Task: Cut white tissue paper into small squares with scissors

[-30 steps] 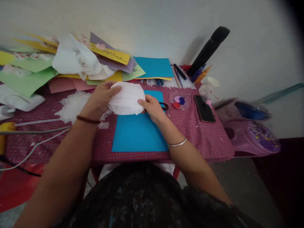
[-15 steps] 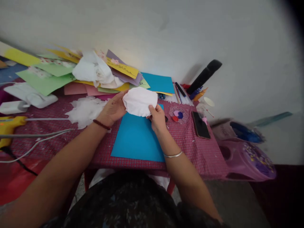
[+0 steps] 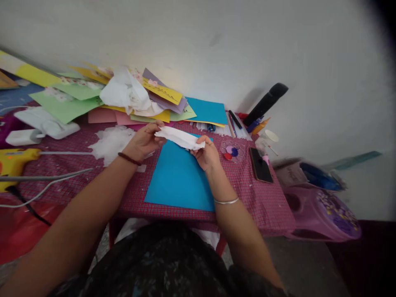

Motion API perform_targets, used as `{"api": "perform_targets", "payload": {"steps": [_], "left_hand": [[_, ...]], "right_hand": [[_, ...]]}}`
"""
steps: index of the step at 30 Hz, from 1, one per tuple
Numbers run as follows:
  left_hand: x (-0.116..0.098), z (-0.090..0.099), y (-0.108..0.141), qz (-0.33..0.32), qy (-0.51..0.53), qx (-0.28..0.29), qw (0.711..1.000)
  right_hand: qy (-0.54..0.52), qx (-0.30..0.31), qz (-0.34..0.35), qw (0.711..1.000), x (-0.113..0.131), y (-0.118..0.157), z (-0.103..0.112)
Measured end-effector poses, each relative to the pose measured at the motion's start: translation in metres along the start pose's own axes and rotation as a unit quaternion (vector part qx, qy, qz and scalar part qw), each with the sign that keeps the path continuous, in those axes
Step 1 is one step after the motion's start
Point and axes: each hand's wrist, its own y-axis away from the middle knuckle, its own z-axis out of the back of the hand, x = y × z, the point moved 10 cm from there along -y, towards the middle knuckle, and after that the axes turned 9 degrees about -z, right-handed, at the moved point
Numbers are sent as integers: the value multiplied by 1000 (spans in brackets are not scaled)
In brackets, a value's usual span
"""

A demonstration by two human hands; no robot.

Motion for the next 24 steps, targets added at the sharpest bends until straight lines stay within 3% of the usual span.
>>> {"api": "perform_targets", "payload": {"steps": [3,6,9,12,17,20,24], "left_hand": [[-11,7,-3,-52,91,-51,993],[7,5,0,-4,91,-80,993],[34,-12,8,68,36,-44,996],[50,-30,16,70,-1,2,998],[40,-35,20,-65,-181,11,981],[26,-36,22,-138,-277,19,951],[-2,-47,35,-258,-370,30,892]], "right_hand": [[-1,-5,8,1000,4,0,3],[7,-20,21,1000,4,-2,6],[30,-30,24,999,-4,-4,4],[58,-18,5,998,-19,-2,-7],[50,30,-40,997,-34,7,-27],[13,41,-55,998,-35,10,-32],[-84,-2,-95,992,-42,12,-30]]}}
